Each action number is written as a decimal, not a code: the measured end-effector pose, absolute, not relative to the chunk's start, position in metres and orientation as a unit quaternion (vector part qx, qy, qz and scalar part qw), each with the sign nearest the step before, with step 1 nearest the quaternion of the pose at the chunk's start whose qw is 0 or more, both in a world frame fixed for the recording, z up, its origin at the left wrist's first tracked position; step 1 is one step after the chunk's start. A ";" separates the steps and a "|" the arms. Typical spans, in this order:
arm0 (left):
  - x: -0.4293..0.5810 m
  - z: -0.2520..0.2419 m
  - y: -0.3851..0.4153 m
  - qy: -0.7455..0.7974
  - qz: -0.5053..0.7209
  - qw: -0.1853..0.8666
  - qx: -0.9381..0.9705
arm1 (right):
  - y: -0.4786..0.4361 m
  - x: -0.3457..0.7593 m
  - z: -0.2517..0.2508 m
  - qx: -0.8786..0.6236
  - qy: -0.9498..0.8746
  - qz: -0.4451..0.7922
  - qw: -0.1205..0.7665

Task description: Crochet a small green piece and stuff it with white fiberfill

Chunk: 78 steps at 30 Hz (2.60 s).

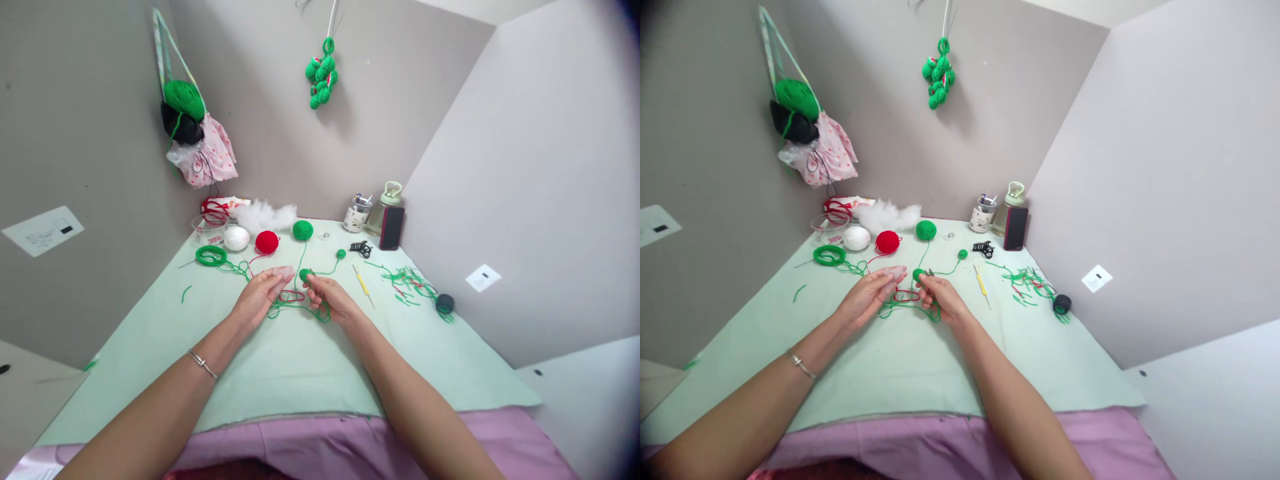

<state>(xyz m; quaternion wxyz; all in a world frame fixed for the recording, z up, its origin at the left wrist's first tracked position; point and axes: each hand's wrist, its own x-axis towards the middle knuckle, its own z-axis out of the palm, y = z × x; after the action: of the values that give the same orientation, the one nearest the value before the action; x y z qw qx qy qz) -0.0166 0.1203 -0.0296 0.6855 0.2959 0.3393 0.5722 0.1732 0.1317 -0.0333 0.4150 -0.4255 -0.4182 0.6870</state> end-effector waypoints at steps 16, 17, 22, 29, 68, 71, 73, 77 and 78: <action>-0.016 -0.030 0.118 0.326 0.579 0.674 0.321 | 0.124 0.167 -0.029 -0.393 -0.414 0.701 0.427; -0.016 -0.030 0.118 0.328 0.579 0.672 0.325 | 0.124 0.168 -0.029 -0.395 -0.414 0.698 0.431; -0.016 -0.031 0.116 0.349 0.563 0.660 0.354 | 0.126 0.166 -0.034 -0.407 -0.417 0.673 0.456; -0.006 -0.037 0.110 0.370 0.547 0.624 0.418 | 0.119 0.153 -0.037 -0.410 -0.460 0.628 0.475; -0.003 -0.043 0.111 0.390 0.603 0.555 0.421 | 0.110 0.142 -0.036 -0.457 -0.553 0.506 0.479; -0.003 -0.043 0.112 0.374 0.597 0.569 0.424 | 0.109 0.142 -0.037 -0.454 -0.573 0.493 0.471; -0.002 -0.043 0.112 0.365 0.593 0.578 0.426 | 0.109 0.142 -0.037 -0.451 -0.587 0.488 0.463; -0.003 -0.045 0.112 0.369 0.601 0.570 0.422 | 0.106 0.143 -0.030 -0.435 -0.612 0.488 0.445; -0.003 -0.046 0.112 0.371 0.604 0.566 0.420 | 0.105 0.144 -0.028 -0.430 -0.617 0.490 0.440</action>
<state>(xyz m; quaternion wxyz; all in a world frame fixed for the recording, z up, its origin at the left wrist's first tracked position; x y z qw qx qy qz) -0.0031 0.1124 -0.0457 0.5658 0.4203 0.3715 0.6044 0.1436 0.1052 -0.0280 0.4402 -0.4303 -0.6171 0.4902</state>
